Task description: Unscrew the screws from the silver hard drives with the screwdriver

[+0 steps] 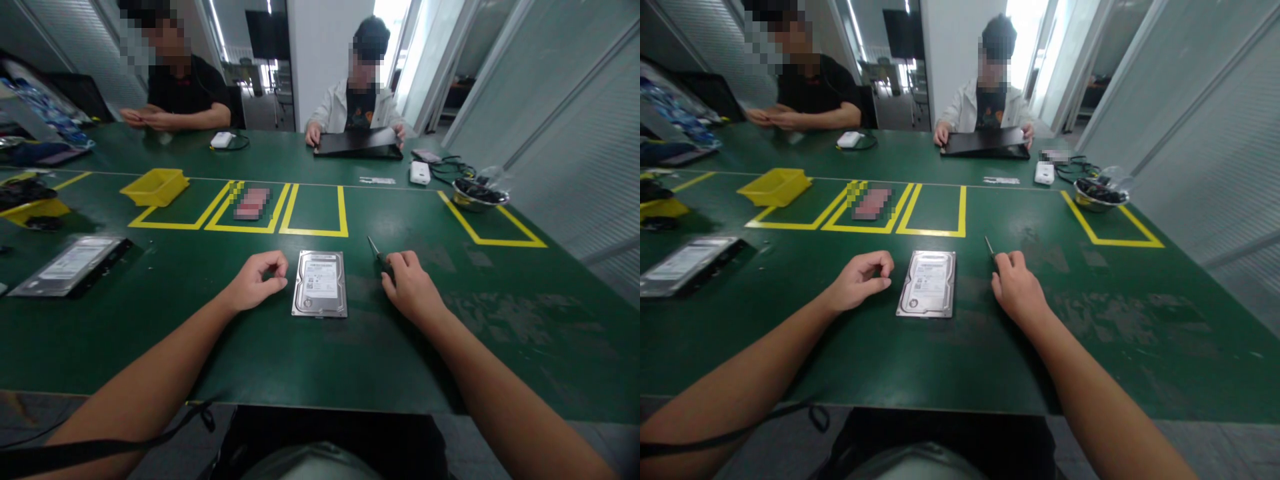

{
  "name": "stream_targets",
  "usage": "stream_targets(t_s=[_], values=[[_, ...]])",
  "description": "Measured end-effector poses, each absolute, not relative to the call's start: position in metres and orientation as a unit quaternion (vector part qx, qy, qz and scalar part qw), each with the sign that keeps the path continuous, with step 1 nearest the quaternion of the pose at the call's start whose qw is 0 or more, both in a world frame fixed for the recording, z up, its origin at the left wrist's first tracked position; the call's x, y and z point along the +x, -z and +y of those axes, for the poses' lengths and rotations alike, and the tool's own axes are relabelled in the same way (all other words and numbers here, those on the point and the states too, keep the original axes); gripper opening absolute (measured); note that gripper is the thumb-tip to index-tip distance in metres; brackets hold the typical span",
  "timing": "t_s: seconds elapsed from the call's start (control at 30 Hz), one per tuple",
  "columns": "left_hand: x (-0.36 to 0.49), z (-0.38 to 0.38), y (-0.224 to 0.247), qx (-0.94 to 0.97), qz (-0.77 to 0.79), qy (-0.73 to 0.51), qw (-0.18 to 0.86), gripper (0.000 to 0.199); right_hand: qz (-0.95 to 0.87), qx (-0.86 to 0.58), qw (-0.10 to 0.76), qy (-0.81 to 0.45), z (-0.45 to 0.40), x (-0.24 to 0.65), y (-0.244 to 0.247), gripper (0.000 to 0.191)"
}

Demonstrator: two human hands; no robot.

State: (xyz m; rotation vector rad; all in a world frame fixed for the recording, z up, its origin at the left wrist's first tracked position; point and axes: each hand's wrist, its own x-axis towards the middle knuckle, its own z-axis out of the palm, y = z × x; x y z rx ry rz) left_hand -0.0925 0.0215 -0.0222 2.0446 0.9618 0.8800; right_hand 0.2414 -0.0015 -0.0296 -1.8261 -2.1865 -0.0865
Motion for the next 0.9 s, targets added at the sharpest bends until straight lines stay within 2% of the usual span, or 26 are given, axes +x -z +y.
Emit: stream_targets(t_s=[0.1,0.17,0.27,0.37,0.57,0.77,0.9], values=[[-0.080,0.011,0.014,0.818,0.365,-0.361,0.259,0.016,-0.760,-0.632,0.152,0.017,0.008,0.243,0.034,0.020],[-0.068,0.001,0.010,0.847,0.357,-0.359,0.159,0.013,-0.759,-0.632,0.156,0.015,0.013,0.245,0.035,0.017],[-0.047,-0.017,0.006,0.904,0.295,-0.310,0.015,0.011,-0.755,-0.634,0.167,0.014,0.015,0.248,0.036,0.015],[-0.024,-0.035,0.005,0.947,0.199,-0.244,-0.069,0.014,-0.752,-0.634,0.182,0.018,0.014,0.251,0.037,0.013],[0.024,-0.066,0.009,0.981,0.083,-0.174,-0.036,0.014,-0.757,-0.617,0.213,0.026,0.016,0.258,0.044,0.010],[0.047,-0.075,0.021,0.988,0.113,-0.106,0.019,0.009,-0.762,-0.604,0.230,0.035,0.019,0.262,0.049,0.008],[0.047,-0.068,0.033,0.986,0.126,-0.106,0.035,0.015,-0.766,-0.598,0.233,0.040,0.022,0.263,0.049,0.011]])
